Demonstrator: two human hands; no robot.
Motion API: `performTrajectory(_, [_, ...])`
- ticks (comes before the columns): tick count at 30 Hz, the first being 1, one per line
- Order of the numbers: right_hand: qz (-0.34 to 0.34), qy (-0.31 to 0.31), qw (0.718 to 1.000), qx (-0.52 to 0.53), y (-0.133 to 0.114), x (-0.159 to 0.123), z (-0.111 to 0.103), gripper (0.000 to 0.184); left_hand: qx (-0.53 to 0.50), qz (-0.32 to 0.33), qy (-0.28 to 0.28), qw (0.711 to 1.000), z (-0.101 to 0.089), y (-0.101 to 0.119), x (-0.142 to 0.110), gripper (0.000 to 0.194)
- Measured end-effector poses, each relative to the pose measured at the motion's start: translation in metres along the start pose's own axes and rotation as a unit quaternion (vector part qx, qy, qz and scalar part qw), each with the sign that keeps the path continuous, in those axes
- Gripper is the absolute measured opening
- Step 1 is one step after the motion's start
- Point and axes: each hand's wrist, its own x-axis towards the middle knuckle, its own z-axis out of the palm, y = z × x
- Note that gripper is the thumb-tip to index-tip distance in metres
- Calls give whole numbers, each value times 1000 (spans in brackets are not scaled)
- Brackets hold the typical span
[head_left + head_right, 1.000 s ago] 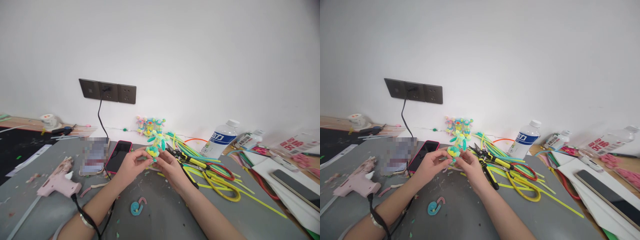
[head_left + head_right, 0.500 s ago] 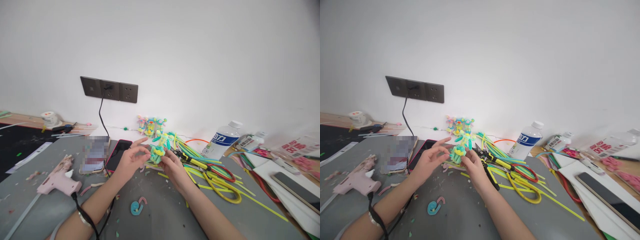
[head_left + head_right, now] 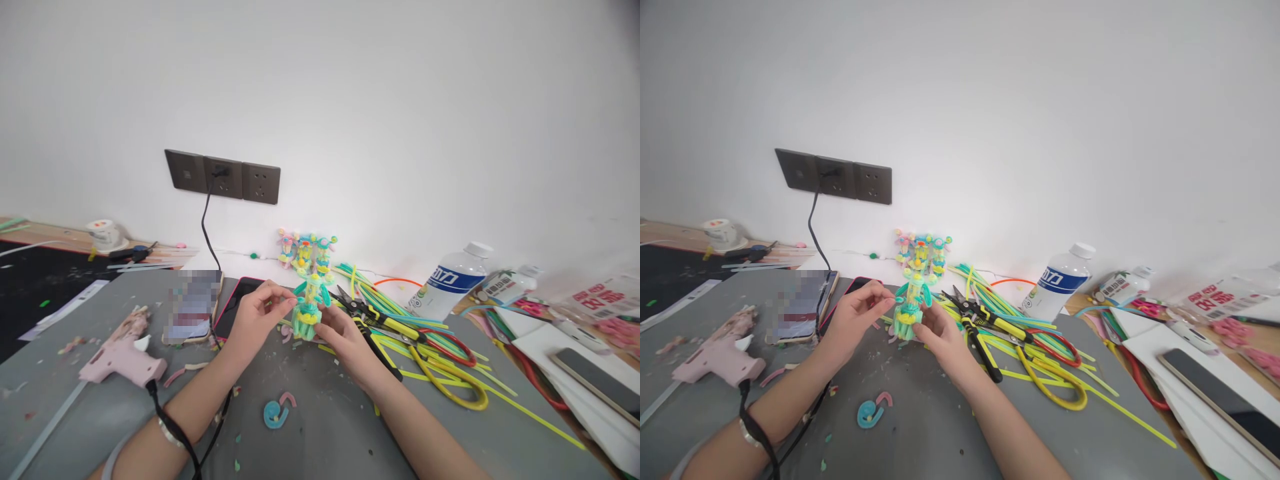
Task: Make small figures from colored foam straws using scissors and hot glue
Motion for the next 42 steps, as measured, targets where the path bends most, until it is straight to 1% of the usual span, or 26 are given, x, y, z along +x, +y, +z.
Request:
performTrajectory(5, [13,-19,1000,-16,-1,-3,2,35,12,-30,-9,999,0,1,-2,20])
performTrajectory(11, [-10,-55,998,-9,2,-4,4,38,16,-49,-20,998,1,1,-1,23])
performTrajectory(16, [-12,-54,998,-17,2,-3,3,42,5,-45,-26,999,2,2,-2,24])
performTrajectory(22, [-12,-51,998,-28,3,-3,2,42,9,-44,-29,999,1,-3,-1,23])
performTrajectory(30, [-26,-64,997,-26,4,-4,3,42,18,-37,-31,999,2,-3,-2,22])
performTrajectory(36, [-35,-74,996,-32,6,-2,1,42,35,-9,-31,999,2,-5,-2,20])
performTrajectory(42, [-37,-76,996,-42,7,-2,0,43,48,-2,-36,998,1,-4,-2,20])
